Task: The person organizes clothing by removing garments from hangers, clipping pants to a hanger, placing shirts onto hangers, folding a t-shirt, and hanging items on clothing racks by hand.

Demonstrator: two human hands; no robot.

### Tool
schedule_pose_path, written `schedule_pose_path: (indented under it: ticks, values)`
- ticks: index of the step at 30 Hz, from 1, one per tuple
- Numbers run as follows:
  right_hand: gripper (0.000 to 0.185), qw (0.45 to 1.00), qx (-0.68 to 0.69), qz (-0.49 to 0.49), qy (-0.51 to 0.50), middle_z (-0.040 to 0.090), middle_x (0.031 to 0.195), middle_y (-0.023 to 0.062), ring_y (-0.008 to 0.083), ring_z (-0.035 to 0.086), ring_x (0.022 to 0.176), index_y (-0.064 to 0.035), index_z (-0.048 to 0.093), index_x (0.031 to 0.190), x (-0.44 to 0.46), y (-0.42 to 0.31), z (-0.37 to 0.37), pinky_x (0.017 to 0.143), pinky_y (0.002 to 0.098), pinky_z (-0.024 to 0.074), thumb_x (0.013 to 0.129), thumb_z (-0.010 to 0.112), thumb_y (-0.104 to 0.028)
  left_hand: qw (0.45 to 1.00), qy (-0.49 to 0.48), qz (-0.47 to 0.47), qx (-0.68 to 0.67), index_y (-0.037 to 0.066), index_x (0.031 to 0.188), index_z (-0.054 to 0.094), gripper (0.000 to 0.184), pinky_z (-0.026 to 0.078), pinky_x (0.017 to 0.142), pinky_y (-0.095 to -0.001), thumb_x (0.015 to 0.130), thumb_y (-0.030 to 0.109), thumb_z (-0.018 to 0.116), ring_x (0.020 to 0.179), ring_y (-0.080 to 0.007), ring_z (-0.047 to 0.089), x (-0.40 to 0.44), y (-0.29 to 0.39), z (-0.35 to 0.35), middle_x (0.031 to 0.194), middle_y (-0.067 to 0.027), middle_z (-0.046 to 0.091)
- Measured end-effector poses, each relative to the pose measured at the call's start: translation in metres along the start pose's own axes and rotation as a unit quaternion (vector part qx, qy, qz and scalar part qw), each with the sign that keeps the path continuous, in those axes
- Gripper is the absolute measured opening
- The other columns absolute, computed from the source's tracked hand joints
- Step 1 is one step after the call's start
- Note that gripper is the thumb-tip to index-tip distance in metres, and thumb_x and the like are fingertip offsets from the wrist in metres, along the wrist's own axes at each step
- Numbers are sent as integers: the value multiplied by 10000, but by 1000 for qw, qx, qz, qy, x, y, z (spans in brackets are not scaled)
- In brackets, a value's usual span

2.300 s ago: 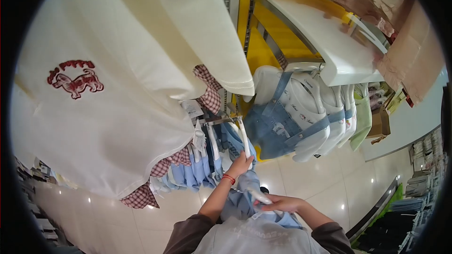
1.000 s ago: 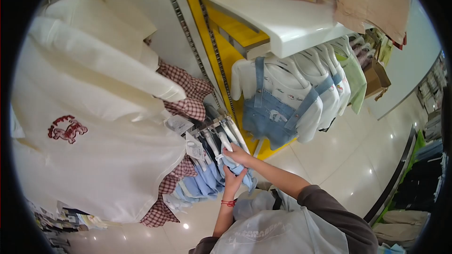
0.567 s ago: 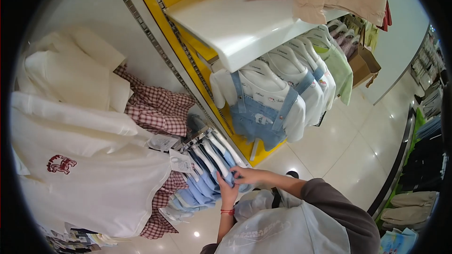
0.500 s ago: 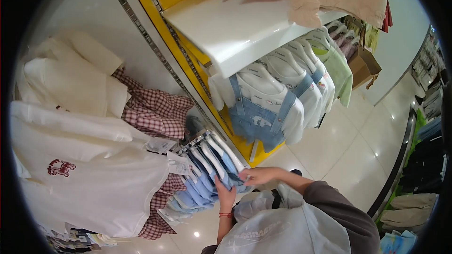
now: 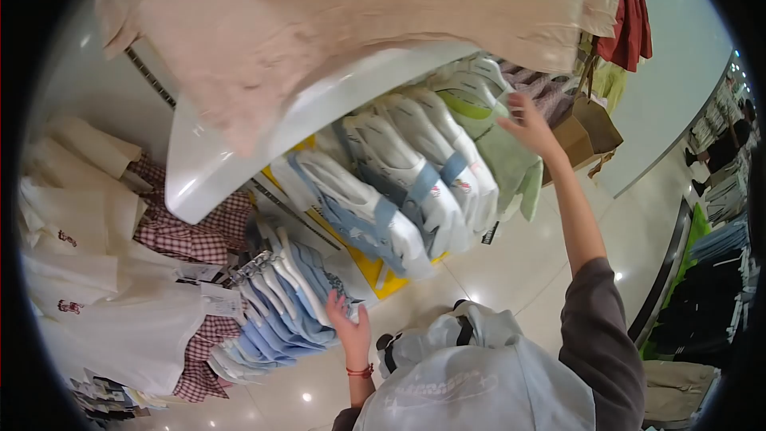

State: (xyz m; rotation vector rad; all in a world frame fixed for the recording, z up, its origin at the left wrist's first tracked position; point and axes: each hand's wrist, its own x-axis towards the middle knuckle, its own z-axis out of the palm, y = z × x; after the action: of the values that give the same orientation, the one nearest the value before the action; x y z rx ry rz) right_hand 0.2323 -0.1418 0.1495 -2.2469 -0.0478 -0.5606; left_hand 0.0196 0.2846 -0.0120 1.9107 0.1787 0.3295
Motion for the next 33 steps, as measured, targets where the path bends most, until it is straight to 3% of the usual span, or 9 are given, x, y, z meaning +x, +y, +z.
schedule_pose_path:
  ticks: [4, 7, 8, 11, 12, 15, 25, 33]
  values:
    - [606, 986, 5, 23, -163, 544, 1161, 202, 302, 526, 1081, 18, 426, 1234, 34, 35, 12, 898, 368, 413, 784, 653, -319, 999, -28, 35, -22, -14, 1316, 265, 627, 364, 959, -408, 781, 32, 589, 1152, -298, 434, -11, 38, 62, 1300, -174, 333]
    - [624, 988, -71, -36, -134, 559, 1111, 243, 343, 532, 1062, 9, 416, 1262, 44, 51, 22, 886, 379, 414, 790, 634, -337, 998, -27, 17, -53, -19, 1310, 269, 618, 361, 962, -413, 786, 38, 591, 1148, -300, 434, -31, 52, 87, 1303, -178, 331]
    - [578, 987, -69, -37, -139, 572, 1028, 267, 385, 546, 1003, -4, 427, 1231, 45, 56, 22, 845, 404, 425, 796, 628, -328, 998, -26, 6, -56, -19, 1307, 272, 612, 359, 963, -413, 787, 38, 589, 1147, -299, 435, -41, 51, 92, 1302, -177, 334]
    - [521, 983, -91, -21, -161, 594, 882, 253, 394, 579, 883, -10, 436, 1175, 43, 40, 14, 769, 424, 445, 801, 622, -321, 998, -20, -24, -54, -18, 1299, 280, 596, 356, 965, -414, 789, 39, 583, 1145, -296, 437, -62, 44, 96, 1298, -172, 341]
    - [458, 981, -92, -13, -173, 589, 761, 232, 403, 583, 779, -2, 439, 1094, 43, 35, 11, 702, 445, 449, 802, 619, -305, 998, -17, -32, -46, -17, 1296, 283, 590, 355, 965, -414, 790, 39, 580, 1145, -295, 437, -66, 45, 96, 1296, -169, 344]
    - [421, 984, -86, -39, -153, 583, 714, 230, 410, 579, 732, -2, 445, 1058, 37, 29, 10, 672, 454, 449, 799, 619, -284, 999, -16, -26, -21, -14, 1286, 294, 571, 356, 963, -408, 790, 39, 573, 1142, -290, 440, -60, 55, 95, 1287, -162, 354]
    - [390, 982, -91, -53, -154, 585, 749, 252, 417, 576, 760, 16, 465, 1026, 40, 29, -8, 687, 460, 446, 777, 632, -233, 997, -35, 67, -25, -1, 1260, 357, 518, 359, 966, -372, 786, 23, 566, 1131, -261, 444, -16, 104, 102, 1231, -146, 387]
    - [387, 979, -125, -87, -134, 574, 899, 280, 429, 553, 866, 16, 450, 1094, 38, 24, -13, 737, 464, 438, 788, 596, -171, 992, -79, 94, -24, 8, 1276, 341, 545, 350, 980, -374, 776, -13, 558, 1150, -257, 448, -3, 111, 102, 1270, -137, 397]
